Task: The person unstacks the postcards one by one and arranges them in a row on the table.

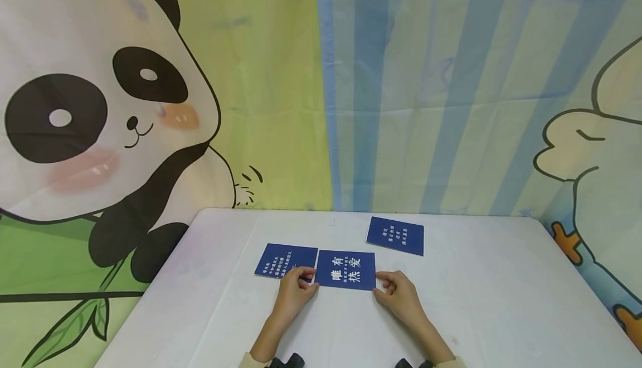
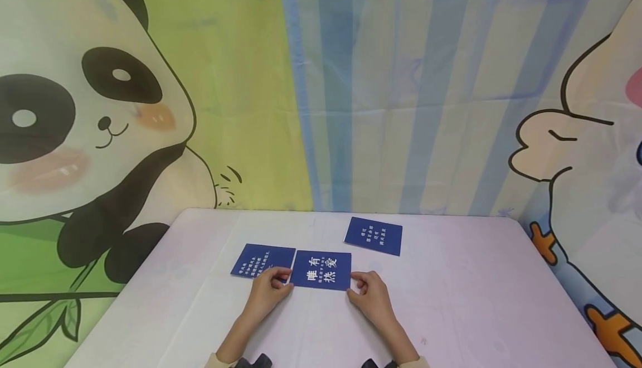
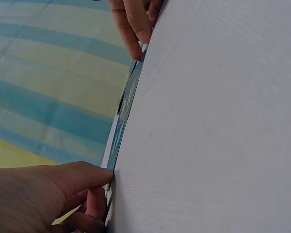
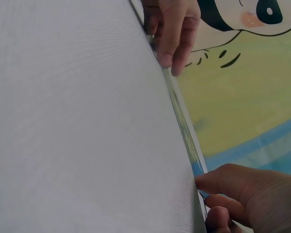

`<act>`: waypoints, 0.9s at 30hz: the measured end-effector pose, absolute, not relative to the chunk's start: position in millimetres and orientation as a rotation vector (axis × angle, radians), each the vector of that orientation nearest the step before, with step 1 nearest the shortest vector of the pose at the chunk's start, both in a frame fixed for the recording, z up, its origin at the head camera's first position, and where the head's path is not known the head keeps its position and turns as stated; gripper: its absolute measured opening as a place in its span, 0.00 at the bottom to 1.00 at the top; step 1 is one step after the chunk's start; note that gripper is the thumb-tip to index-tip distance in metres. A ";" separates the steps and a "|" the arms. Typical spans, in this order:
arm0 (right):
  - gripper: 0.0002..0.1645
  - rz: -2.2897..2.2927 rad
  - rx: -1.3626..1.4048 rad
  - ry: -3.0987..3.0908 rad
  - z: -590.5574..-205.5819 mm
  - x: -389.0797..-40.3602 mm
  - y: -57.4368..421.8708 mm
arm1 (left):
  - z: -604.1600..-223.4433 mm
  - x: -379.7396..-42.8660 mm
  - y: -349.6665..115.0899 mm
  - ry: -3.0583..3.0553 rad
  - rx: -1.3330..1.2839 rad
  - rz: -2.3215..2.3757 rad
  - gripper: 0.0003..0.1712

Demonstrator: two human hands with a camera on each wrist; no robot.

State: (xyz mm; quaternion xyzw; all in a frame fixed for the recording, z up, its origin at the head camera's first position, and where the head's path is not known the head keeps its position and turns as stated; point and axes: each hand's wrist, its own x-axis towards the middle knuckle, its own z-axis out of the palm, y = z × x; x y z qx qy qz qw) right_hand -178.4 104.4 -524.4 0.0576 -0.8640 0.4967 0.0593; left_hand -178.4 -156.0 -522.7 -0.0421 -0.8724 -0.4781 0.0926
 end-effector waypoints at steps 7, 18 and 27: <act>0.20 1.482 0.177 -2.624 -523.7 -178.5 104.3 | -522.1 -179.1 -155.0 -2.591 -0.129 -1.415 0.15; 0.19 1.491 0.166 -2.611 -523.0 -179.6 106.5 | -521.3 -178.7 -152.9 -2.584 -0.109 -1.432 0.14; 0.17 1.571 0.109 -2.578 -523.2 -181.1 109.4 | -522.0 -176.9 -147.0 -2.547 -0.154 -1.482 0.13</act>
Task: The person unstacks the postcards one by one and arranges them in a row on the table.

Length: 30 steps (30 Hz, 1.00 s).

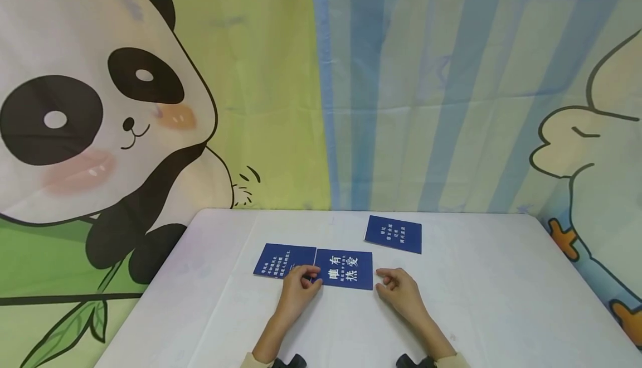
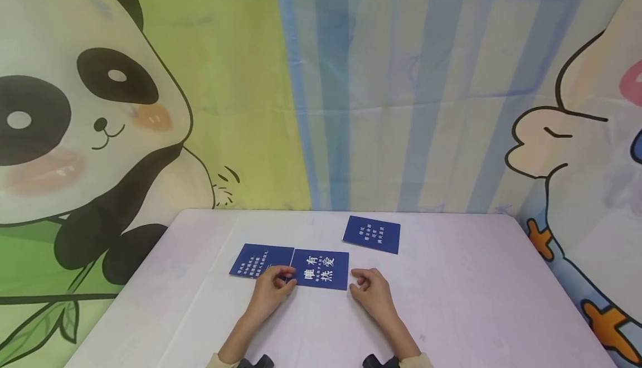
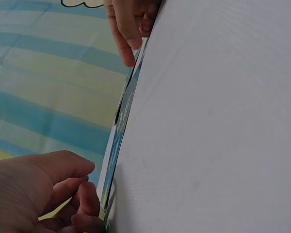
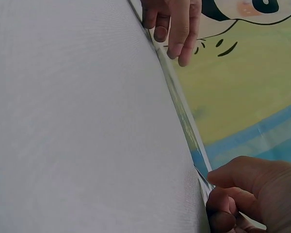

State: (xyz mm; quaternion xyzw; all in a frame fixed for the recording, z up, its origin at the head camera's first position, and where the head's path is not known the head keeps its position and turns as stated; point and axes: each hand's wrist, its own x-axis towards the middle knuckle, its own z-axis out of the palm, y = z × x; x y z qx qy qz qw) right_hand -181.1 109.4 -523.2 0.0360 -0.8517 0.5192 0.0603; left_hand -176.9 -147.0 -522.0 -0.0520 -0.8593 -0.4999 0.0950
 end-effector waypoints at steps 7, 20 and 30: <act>0.17 1.674 0.062 -2.519 -520.9 -183.5 118.4 | -518.9 -180.4 -135.8 -2.526 -0.207 -1.518 0.12; 0.17 1.689 0.000 -2.489 -522.8 -188.3 140.2 | -513.8 -192.8 -108.5 -2.481 -0.376 -1.560 0.13; 0.21 1.754 -0.063 -2.412 -523.7 -193.7 159.3 | -511.9 -204.5 -89.1 -2.503 -0.433 -1.546 0.14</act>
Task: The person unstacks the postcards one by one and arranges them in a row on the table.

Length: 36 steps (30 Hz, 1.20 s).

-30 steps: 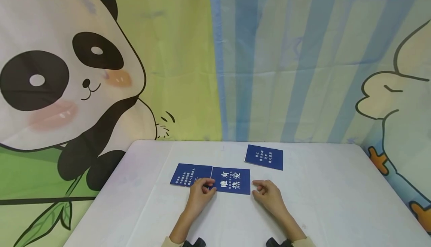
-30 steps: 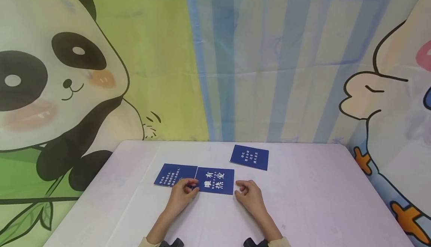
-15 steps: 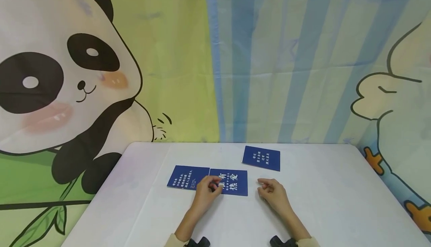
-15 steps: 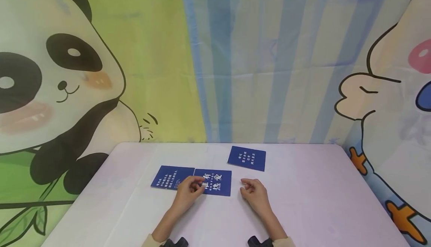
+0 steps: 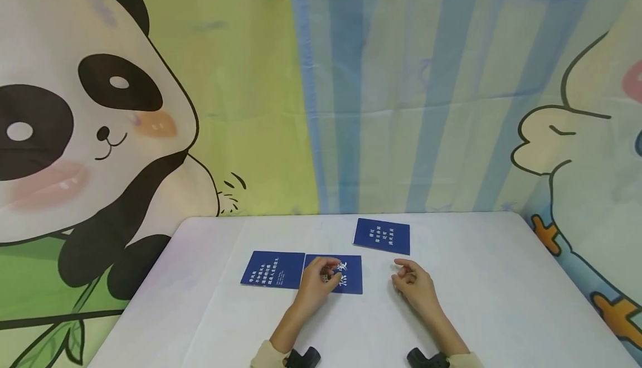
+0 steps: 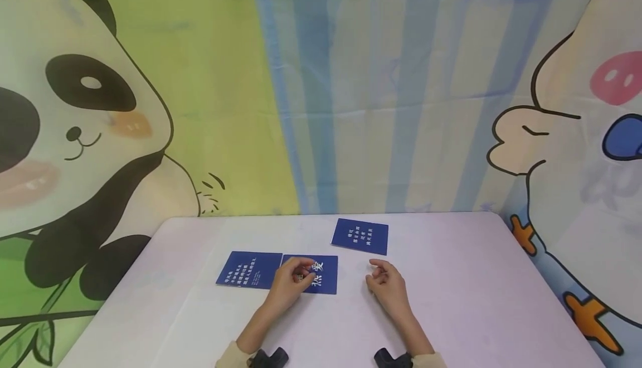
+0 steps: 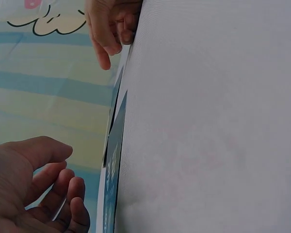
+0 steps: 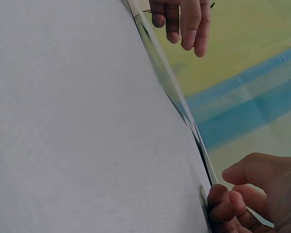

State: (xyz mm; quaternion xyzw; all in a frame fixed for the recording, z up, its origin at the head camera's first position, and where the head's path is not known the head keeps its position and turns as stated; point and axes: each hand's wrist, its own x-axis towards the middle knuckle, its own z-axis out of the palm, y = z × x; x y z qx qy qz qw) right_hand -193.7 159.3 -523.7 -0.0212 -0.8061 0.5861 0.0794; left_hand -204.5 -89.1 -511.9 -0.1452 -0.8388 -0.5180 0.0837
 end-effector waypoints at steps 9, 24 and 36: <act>0.26 1.730 -0.155 -2.404 -520.8 -198.2 172.2 | -509.9 -214.7 -76.2 -2.575 -0.491 -1.494 0.18; 0.28 1.597 -0.230 -2.414 -526.1 -208.0 185.8 | -512.0 -231.6 -54.1 -2.590 -0.490 -1.483 0.19; 0.26 1.610 -0.257 -2.398 -526.0 -222.3 188.7 | -517.3 -249.6 -38.9 -2.636 -0.328 -1.484 0.22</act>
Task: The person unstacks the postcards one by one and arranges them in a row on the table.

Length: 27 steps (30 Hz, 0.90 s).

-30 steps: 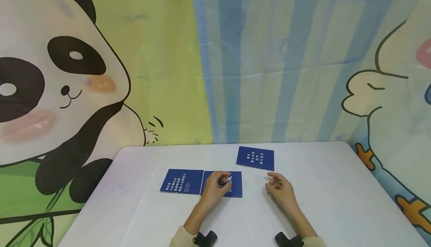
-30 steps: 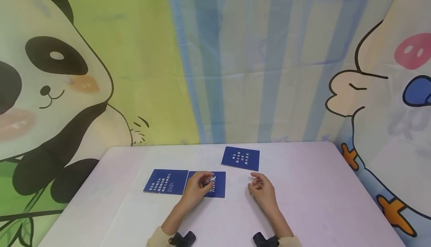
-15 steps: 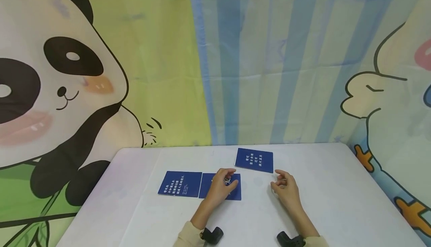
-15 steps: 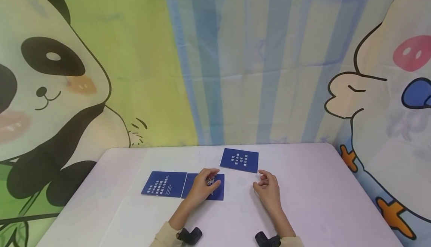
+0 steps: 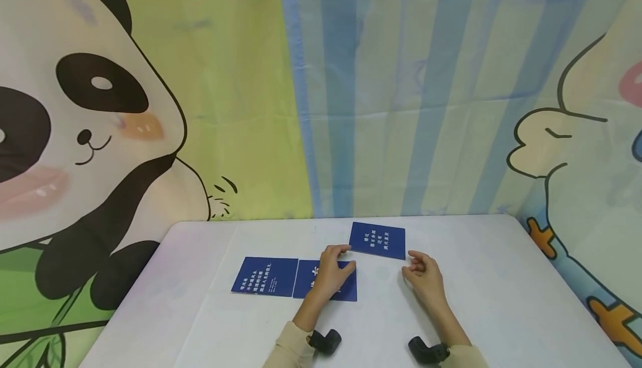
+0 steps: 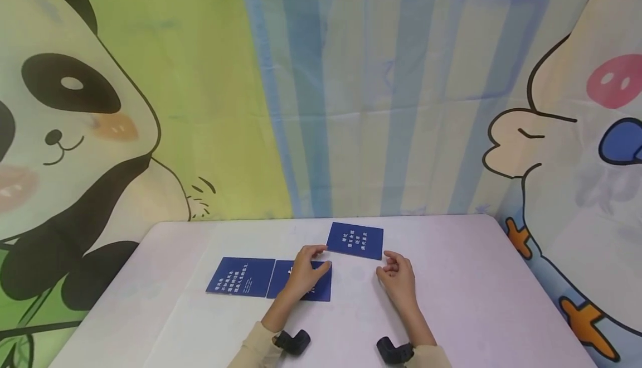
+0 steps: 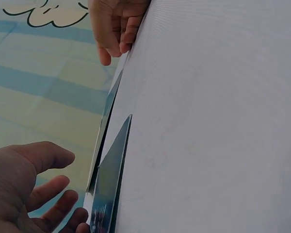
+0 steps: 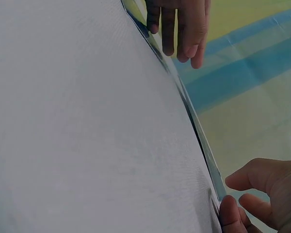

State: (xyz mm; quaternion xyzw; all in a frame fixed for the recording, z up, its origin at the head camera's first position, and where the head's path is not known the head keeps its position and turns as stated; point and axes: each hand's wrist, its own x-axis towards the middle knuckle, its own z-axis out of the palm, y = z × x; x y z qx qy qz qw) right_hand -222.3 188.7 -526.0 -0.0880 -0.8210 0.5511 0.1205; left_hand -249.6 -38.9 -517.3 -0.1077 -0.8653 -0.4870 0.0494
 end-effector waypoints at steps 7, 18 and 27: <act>0.24 1.558 -0.212 -2.461 -526.8 -225.6 189.1 | -525.0 -257.7 -40.3 -2.660 -0.255 -1.446 0.25; 0.24 1.441 -0.174 -2.543 -528.7 -224.0 186.3 | -530.2 -261.5 -40.4 -2.694 -0.255 -1.367 0.27; 0.25 1.430 -0.180 -2.537 -526.6 -224.6 189.0 | -529.6 -265.2 -35.1 -2.691 -0.282 -1.371 0.24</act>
